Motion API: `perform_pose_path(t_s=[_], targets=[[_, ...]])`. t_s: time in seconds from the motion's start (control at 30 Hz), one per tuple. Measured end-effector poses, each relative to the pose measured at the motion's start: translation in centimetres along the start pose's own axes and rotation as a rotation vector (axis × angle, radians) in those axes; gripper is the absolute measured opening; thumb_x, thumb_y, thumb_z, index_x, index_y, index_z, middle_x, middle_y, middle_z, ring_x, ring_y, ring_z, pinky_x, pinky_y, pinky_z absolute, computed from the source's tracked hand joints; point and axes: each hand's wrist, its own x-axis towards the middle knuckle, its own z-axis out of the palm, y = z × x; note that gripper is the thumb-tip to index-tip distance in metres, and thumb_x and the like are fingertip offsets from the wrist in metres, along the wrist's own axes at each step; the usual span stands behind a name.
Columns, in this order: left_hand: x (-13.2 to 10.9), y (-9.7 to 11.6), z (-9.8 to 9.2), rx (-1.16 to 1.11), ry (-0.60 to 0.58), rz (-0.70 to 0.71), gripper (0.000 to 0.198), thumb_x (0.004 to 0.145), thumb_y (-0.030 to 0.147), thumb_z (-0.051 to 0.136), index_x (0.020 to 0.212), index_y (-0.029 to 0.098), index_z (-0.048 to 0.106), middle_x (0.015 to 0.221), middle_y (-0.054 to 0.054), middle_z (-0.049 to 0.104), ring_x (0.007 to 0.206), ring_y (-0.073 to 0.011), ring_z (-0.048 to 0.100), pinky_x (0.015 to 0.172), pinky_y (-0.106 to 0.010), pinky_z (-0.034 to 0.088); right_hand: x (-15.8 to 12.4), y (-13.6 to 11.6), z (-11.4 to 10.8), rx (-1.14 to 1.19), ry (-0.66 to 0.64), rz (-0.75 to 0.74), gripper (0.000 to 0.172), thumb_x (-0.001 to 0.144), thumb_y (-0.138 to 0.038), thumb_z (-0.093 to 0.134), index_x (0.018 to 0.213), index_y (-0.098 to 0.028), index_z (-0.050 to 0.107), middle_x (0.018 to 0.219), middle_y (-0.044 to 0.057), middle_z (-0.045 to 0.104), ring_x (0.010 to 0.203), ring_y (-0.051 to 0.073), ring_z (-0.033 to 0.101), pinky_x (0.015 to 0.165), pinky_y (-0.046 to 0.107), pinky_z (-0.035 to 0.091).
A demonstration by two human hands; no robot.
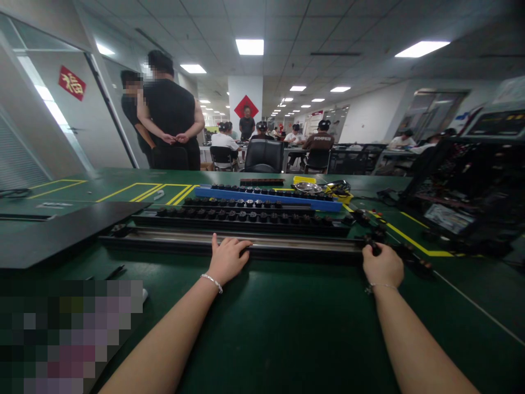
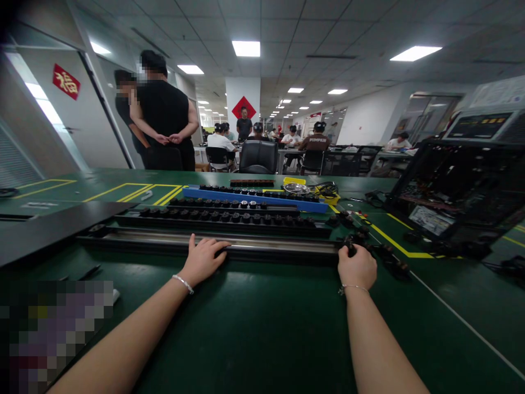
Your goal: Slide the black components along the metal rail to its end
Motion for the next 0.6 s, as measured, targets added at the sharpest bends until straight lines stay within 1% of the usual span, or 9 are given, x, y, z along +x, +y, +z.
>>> perform_pose_path(t_s=[0.17, 0.37, 0.6], targets=[[0.0, 0.0, 0.0, 0.010, 0.006, 0.001, 0.029, 0.088, 0.036, 0.047, 0.110, 0.035, 0.065, 0.098, 0.000, 0.069, 0.103, -0.0230, 0.057, 0.110, -0.064, 0.003, 0.2, 0.2, -0.1, 0.029, -0.012, 0.033, 0.041, 0.080, -0.039, 0.045, 0.104, -0.013, 0.066, 0.093, 0.014, 0.064, 0.085, 0.027, 0.056, 0.073, 0.038, 0.043], [0.0, 0.0, -0.1, 0.003, -0.010, 0.002, 0.029, 0.088, 0.036, 0.046, 0.111, 0.035, 0.064, 0.097, -0.001, 0.069, 0.103, -0.0233, 0.057, 0.109, -0.065, 0.004, 0.4, 0.7, 0.1, 0.066, -0.017, 0.080, 0.041, 0.080, -0.040, 0.044, 0.106, -0.015, 0.064, 0.095, 0.013, 0.063, 0.083, 0.025, 0.056, 0.073, 0.038, 0.045], [0.0, 0.0, 0.0, 0.004, -0.006, -0.002, 0.029, 0.088, 0.036, 0.046, 0.110, 0.035, 0.065, 0.097, -0.001, 0.069, 0.103, -0.0234, 0.057, 0.109, -0.065, 0.004, 0.7, 1.0, 0.3, 0.061, -0.001, 0.142, 0.043, 0.080, -0.039, 0.044, 0.111, -0.015, 0.063, 0.099, 0.014, 0.063, 0.085, 0.027, 0.057, 0.073, 0.039, 0.046]])
